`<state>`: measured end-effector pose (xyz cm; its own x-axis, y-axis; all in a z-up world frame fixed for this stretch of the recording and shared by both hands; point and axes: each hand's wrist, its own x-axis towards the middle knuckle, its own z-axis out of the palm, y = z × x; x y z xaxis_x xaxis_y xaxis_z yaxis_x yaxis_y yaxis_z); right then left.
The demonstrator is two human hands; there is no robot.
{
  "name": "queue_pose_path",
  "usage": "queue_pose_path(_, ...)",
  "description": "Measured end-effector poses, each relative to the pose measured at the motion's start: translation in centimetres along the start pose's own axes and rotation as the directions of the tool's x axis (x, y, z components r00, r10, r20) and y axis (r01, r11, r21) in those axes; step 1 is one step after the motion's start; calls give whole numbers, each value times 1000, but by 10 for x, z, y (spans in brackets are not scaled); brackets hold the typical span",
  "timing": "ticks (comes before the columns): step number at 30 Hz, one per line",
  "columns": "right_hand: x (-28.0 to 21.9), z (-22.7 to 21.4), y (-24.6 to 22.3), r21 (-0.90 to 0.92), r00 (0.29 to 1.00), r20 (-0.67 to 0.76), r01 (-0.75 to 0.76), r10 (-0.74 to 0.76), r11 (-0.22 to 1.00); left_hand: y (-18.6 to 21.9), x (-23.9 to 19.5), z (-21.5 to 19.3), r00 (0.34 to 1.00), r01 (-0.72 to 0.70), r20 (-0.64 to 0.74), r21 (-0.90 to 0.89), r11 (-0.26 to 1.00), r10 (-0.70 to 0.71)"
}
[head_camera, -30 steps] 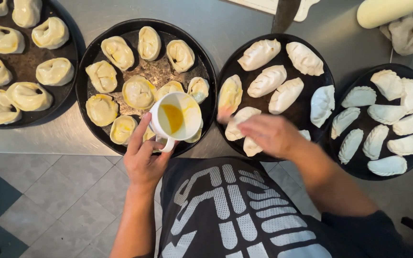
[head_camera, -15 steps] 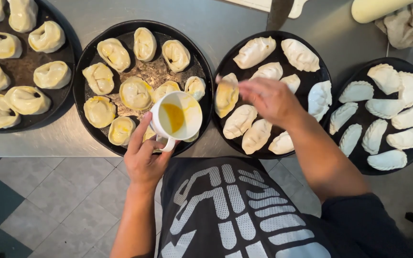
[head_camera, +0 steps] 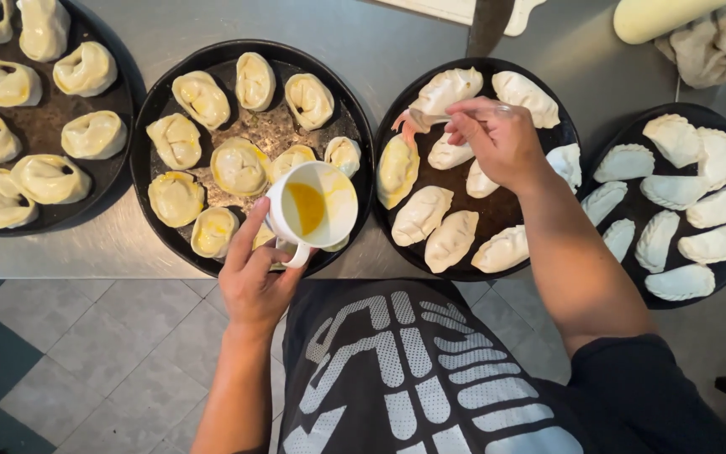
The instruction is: The person holds a white mug containing a yellow liquid in the left hand and uses a pink silicone brush in the right hand to apply the liquid onto the tops of raw dough pieces arranged on multiple black trays. The person systematically brushes each piece of dough across the trays.
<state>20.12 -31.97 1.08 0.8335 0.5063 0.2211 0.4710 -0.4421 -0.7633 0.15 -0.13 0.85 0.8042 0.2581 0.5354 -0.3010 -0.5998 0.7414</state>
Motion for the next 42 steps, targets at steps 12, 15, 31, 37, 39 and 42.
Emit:
queue_pose_path(12, 3, 12, -18, -43, 998, -62, 23, -26, 999, 8, 2, 6, 999, -31, 14, 9, 999, 31)
queue_pose_path(15, 9, 22, -30, 97, 998, -48, 39, -35, 994, 9, 4, 8, 999, -50, 21, 11, 999, 50)
queue_pose_path(31, -9, 35, -103, 79, 930, 56, 358, -362, 931, 30, 8, 29, 986, -154, 78, 44, 987, 150)
queue_pose_path(37, -14, 17, -96, 207, 980, 9, 195, -201, 959, 39, 17, 39, 978, -199, 80, 91, 976, 192)
queue_pose_path(39, -14, -2, -96, 277, 995, -65, 95, -80, 956, 36, 21, 47, 975, -219, 62, 98, 971, 214)
queue_pose_path(42, -19, -21, -71, 394, 991, -133, 60, -8, 917, 31, 28, 60, 975, -220, 65, 91, 971, 214)
